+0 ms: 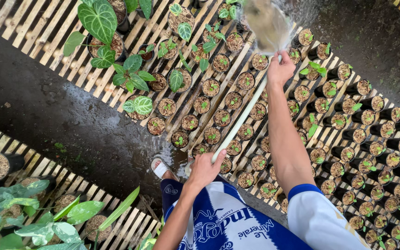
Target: The person waters numerous small potted seedlings arranged on wooden slatted racks using a hose with a spray nozzle. They systematically move the nozzle across rows of plants, ensuring even coverage, then reposition the hose to continue watering additional sections.
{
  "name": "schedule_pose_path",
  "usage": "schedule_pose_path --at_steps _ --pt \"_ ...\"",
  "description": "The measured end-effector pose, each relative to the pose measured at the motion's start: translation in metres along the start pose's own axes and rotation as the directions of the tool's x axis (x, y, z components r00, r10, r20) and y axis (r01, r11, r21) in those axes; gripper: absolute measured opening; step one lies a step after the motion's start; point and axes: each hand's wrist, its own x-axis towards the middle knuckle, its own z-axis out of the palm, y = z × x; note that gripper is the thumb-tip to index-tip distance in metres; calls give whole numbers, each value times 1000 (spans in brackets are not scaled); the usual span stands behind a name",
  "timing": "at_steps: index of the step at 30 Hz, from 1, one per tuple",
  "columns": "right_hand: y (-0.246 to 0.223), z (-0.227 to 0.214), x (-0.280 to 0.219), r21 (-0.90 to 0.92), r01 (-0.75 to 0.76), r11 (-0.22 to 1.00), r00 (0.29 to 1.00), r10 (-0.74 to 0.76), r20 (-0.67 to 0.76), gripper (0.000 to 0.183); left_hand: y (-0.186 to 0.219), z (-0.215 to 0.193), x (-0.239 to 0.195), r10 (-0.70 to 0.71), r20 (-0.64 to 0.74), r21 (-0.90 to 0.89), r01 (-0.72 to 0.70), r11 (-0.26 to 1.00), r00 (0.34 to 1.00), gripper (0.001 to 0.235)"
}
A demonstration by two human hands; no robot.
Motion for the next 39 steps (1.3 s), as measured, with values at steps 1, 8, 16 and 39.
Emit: schedule_pose_path --at_steps 1,8,16,39 --pt "0 1 0 11 11 1000 1000 -11 -4 28 -1 0 0 2 -4 3 -2 1000 1000 72" --pt "3 6 -3 131 92 987 992 -103 74 27 -3 -1 -2 -4 -19 -7 4 1000 1000 72" --pt "24 26 -20 -80 33 996 991 -22 128 26 -11 -6 -20 3 -85 -20 -4 1000 996 65" --pt "5 90 -34 101 167 981 962 -185 201 30 -24 -24 -30 -4 -213 -106 -18 994 977 61"
